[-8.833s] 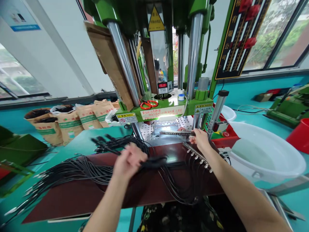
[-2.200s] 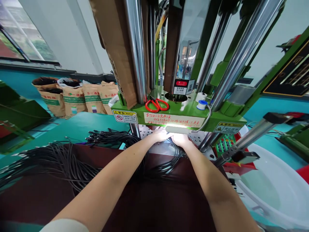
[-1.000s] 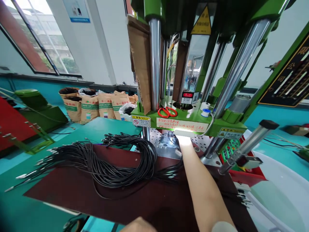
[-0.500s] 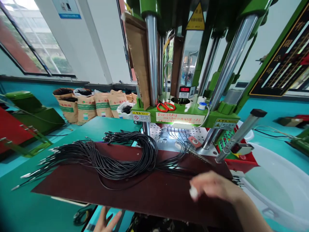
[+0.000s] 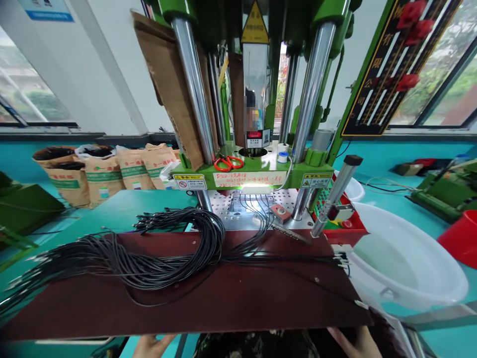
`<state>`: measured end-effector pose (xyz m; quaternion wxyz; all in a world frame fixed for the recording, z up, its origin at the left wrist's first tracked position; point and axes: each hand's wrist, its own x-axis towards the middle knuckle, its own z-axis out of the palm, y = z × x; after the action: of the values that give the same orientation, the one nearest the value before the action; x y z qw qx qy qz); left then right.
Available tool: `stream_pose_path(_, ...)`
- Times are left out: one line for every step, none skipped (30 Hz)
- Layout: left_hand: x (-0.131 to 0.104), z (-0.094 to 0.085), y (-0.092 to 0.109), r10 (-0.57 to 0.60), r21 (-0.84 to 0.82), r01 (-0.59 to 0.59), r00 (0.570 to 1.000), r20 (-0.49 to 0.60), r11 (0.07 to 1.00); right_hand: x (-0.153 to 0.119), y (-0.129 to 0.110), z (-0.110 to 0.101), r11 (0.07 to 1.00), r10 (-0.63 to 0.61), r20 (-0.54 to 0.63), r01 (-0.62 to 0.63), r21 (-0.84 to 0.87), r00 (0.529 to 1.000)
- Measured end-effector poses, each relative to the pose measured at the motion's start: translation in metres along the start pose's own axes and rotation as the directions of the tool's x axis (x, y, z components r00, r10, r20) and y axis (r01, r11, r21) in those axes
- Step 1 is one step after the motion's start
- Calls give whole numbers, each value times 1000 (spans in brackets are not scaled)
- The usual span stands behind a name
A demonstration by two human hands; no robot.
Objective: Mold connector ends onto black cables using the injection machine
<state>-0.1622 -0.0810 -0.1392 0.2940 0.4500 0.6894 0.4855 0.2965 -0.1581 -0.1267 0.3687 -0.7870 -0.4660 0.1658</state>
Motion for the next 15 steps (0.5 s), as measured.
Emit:
stream_pose_path(0,0,-2,-2,-10,2,1000,7,1000,2,1,5,999,-2,-31,3,32,1000)
stream_pose_path(1,1,-4,-4,-16,4,1000,12,1000,4,3,9,998,-4,-61,8,60,998)
stream_pose_path(1,1,-6,-4,-13,4,1000,14,1000,7,5,12,997,-5,-86,11,79,996)
stream_pose_path(1,2,-8,-2,-7,2,1000,12,1000,9,8,15,996,-4,-102,13,88,995)
stream_pose_path(1,2,-10,1,1,-1,1000,7,1000,10,11,17,996,0,-111,10,90,994)
stream_pose_path(1,3,-12,3,13,-3,1000,1,1000,11,15,19,996,6,-119,4,90,993)
stream_pose_path(1,3,-13,5,28,-5,1000,-4,1000,12,18,21,996,16,-133,-4,93,991)
stream_pose_path(0,2,-13,8,43,-7,1000,-8,999,12,21,22,995,29,-152,-14,97,988)
stream_pose_path(0,2,-12,10,56,-10,1000,-10,998,11,24,24,994,43,-171,-26,101,984)
stream_pose_path(-1,2,-11,13,66,-13,1000,-8,998,10,27,26,994,57,-186,-38,105,981)
stream_pose_path(-1,1,-8,17,72,-16,1000,-6,997,10,29,27,994,67,-195,-48,103,979)
stream_pose_path(-2,1,-6,21,75,-21,1000,-2,997,9,32,28,994,73,-196,-55,96,978)
stream_pose_path(-2,0,-3,24,76,-24,1000,2,997,9,33,28,994,78,-197,-61,88,977)
stream_pose_path(-3,0,0,26,79,-27,1000,9,997,9,34,28,995,82,-195,-67,79,977)
stream_pose_path(-3,-1,3,25,84,-26,1000,15,996,10,33,27,995,85,-190,-73,72,978)
